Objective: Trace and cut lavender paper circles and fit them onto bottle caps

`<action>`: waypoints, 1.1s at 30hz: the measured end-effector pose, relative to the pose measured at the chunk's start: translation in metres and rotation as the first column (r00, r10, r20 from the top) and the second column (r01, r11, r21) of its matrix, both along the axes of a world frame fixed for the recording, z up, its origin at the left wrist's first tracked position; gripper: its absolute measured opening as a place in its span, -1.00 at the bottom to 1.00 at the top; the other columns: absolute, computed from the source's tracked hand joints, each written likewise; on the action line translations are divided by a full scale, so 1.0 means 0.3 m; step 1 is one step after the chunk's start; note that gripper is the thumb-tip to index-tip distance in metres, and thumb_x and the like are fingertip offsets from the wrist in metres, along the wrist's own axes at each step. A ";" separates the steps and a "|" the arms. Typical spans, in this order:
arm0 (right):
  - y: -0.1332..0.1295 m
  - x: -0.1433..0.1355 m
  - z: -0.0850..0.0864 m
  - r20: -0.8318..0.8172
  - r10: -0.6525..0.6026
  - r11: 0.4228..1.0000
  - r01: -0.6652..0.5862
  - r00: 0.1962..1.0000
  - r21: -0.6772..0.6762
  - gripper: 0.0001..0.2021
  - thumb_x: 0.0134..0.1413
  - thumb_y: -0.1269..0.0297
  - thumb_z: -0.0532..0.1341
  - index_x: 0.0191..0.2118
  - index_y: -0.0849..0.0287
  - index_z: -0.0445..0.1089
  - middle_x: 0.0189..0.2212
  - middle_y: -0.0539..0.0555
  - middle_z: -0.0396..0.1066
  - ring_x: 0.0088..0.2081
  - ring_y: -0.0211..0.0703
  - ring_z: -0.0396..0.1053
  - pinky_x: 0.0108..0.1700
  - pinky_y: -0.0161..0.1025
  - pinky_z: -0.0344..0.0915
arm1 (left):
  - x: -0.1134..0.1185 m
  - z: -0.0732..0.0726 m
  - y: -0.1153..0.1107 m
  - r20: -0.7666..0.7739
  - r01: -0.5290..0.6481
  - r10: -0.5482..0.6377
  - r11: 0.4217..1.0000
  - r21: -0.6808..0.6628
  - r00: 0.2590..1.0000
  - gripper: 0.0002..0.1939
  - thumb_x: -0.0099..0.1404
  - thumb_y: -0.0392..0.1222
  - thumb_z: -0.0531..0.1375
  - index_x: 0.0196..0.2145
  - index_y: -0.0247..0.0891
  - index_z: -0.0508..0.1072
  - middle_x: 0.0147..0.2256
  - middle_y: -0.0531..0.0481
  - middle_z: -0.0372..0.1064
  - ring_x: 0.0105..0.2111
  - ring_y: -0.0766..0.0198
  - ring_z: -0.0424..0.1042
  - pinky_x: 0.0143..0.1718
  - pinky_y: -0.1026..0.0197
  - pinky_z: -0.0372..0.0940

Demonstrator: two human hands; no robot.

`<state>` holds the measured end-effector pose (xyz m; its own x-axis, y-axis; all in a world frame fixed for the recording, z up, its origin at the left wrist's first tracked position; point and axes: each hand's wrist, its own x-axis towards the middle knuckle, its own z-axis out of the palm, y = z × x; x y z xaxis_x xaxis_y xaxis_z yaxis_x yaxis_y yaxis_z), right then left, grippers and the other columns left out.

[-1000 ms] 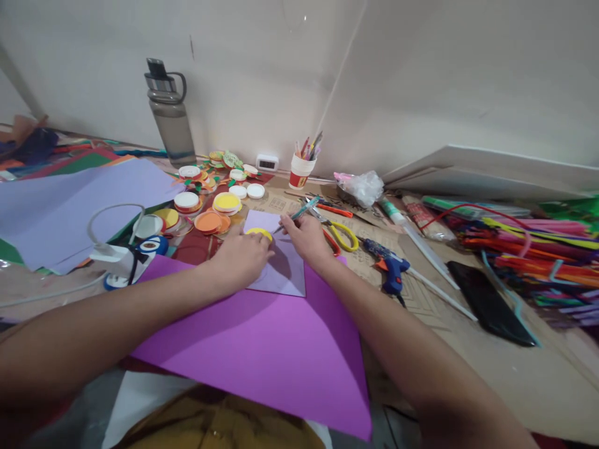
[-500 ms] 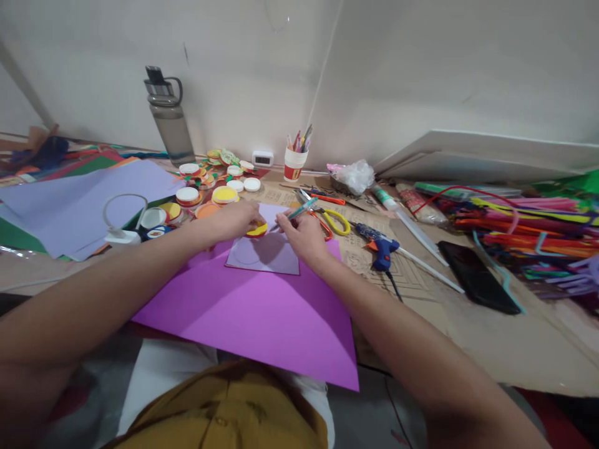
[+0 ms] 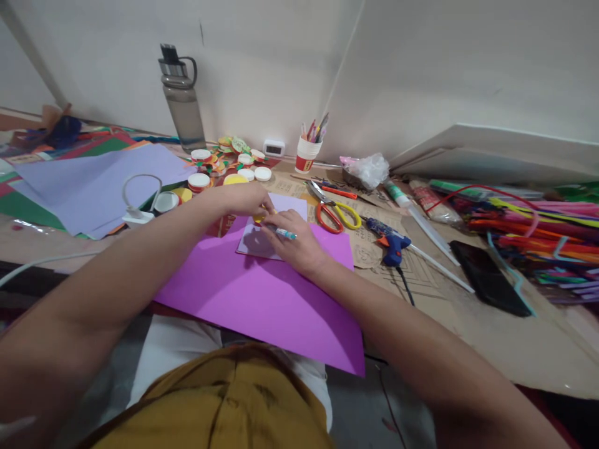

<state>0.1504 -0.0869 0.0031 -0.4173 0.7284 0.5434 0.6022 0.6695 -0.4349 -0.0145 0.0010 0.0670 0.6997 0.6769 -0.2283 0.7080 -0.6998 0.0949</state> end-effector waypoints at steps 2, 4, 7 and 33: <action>0.009 -0.017 -0.003 0.058 0.039 0.999 -0.041 0.998 0.033 -0.83 0.27 0.27 0.16 -0.15 0.11 0.50 -0.20 0.15 0.57 -0.16 -0.02 0.43 -0.05 -0.06 0.33 | 0.001 0.013 -0.004 -0.017 0.001 -0.001 1.000 -0.016 1.000 -0.62 0.25 -0.29 0.15 -0.03 -0.13 0.61 -0.14 -0.06 0.59 -0.25 0.24 0.43 -0.18 0.26 0.18; 0.019 -0.030 -0.006 0.086 0.053 0.997 -0.058 0.995 0.059 -0.83 0.26 0.30 0.15 -0.13 0.12 0.49 -0.18 0.17 0.55 -0.15 -0.02 0.43 -0.06 -0.07 0.34 | 0.002 0.022 -0.011 -0.047 -0.005 0.003 0.999 -0.035 0.999 -0.60 0.21 -0.35 0.15 -0.04 -0.16 0.62 -0.19 -0.06 0.60 -0.28 0.22 0.42 -0.19 0.24 0.18; 0.023 -0.036 -0.010 0.085 0.042 0.997 -0.047 0.996 0.055 -0.83 0.26 0.30 0.15 -0.13 0.11 0.49 -0.18 0.17 0.55 -0.15 -0.02 0.44 -0.05 -0.07 0.34 | 0.001 0.024 -0.020 -0.074 -0.002 0.000 1.000 -0.025 0.997 -0.56 0.16 -0.40 0.17 -0.04 -0.15 0.62 -0.20 -0.07 0.60 -0.27 0.20 0.43 -0.20 0.22 0.17; 0.001 0.036 0.002 -0.370 -0.252 0.965 0.206 0.894 -0.159 -0.79 0.21 0.14 0.21 -0.22 0.16 0.50 -0.29 0.11 0.54 -0.29 -0.14 0.48 -0.19 -0.16 0.40 | -0.053 0.013 -0.008 0.142 -0.051 0.047 0.998 0.024 0.989 -0.49 0.14 -0.04 0.26 0.03 -0.28 0.52 -0.10 -0.10 0.51 -0.19 0.21 0.40 -0.21 0.25 0.16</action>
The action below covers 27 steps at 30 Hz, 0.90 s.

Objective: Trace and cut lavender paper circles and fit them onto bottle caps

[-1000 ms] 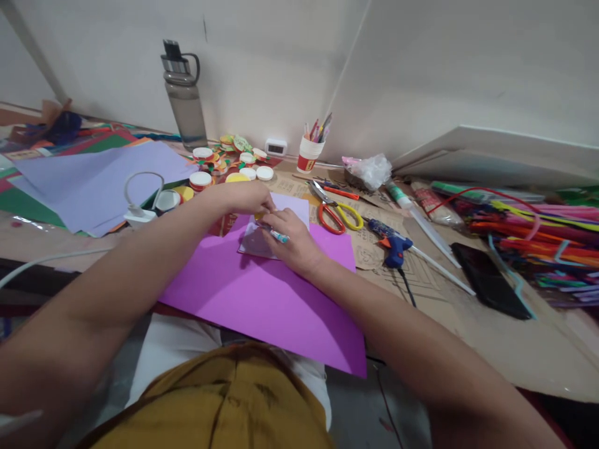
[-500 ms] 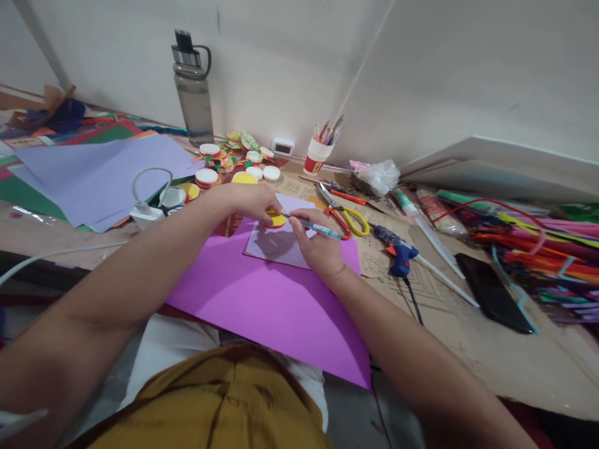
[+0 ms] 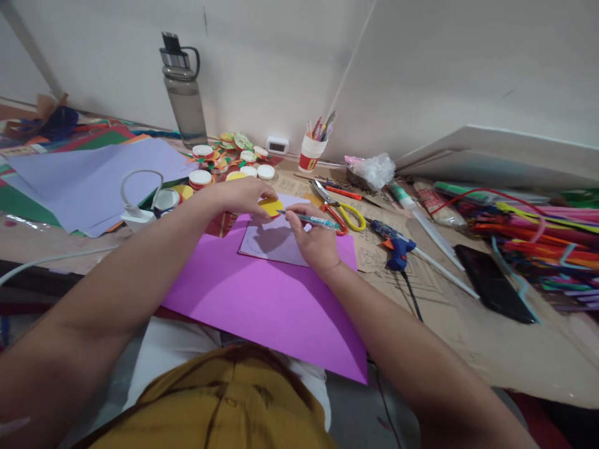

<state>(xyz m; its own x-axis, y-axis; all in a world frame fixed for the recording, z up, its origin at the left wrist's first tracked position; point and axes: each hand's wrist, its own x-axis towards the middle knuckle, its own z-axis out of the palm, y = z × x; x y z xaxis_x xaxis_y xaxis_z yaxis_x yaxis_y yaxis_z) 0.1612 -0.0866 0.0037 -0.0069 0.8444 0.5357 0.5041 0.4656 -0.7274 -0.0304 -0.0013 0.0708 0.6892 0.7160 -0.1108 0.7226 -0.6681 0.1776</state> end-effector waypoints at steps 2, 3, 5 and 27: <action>0.003 0.001 0.001 -0.010 0.002 1.000 -0.002 1.000 0.007 -0.79 0.20 0.14 0.21 -0.23 0.15 0.50 -0.30 0.10 0.54 -0.30 -0.16 0.48 -0.20 -0.17 0.40 | 0.002 -0.008 0.003 -0.024 0.018 -0.019 0.999 -0.032 1.000 -0.50 0.11 -0.05 0.27 0.01 -0.26 0.53 -0.15 -0.07 0.52 -0.22 0.21 0.40 -0.24 0.25 0.16; 0.005 0.002 0.000 -0.021 0.005 1.000 -0.004 1.000 0.011 -0.80 0.20 0.14 0.21 -0.24 0.15 0.49 -0.31 0.09 0.54 -0.31 -0.16 0.48 -0.21 -0.17 0.40 | 0.003 -0.012 0.004 -0.035 0.026 -0.028 0.999 -0.045 0.999 -0.49 0.09 -0.05 0.29 0.01 -0.25 0.53 -0.15 -0.06 0.52 -0.22 0.21 0.41 -0.24 0.24 0.16; 0.008 0.005 -0.002 -0.045 0.015 1.000 -0.014 0.999 0.018 -0.80 0.20 0.14 0.22 -0.24 0.15 0.49 -0.32 0.07 0.53 -0.31 -0.17 0.49 -0.22 -0.18 0.40 | 0.004 -0.019 0.005 -0.052 0.027 -0.030 0.998 -0.061 0.998 -0.43 0.06 -0.03 0.32 0.05 -0.21 0.52 -0.11 -0.06 0.51 -0.19 0.18 0.41 -0.22 0.23 0.16; -0.265 0.081 0.060 0.684 0.291 0.952 -0.274 0.669 -0.137 -0.62 0.23 0.49 0.06 0.11 0.18 0.40 -0.03 0.24 0.53 -0.05 0.07 0.52 -0.06 0.01 0.49 | 0.058 -0.158 0.070 0.204 -0.194 0.187 0.981 0.014 0.961 -0.39 0.49 0.11 -0.18 0.24 -0.32 0.29 0.27 -0.27 0.24 0.27 0.02 0.21 0.26 0.07 0.08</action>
<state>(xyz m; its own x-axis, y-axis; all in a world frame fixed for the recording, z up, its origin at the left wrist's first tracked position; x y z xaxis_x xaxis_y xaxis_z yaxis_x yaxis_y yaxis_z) 0.1854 -0.1659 0.0217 -0.6060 0.7506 0.2633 0.7123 0.6594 -0.2404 -0.0129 0.0196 0.0235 0.5454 0.8371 0.0418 0.7889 -0.5296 0.3118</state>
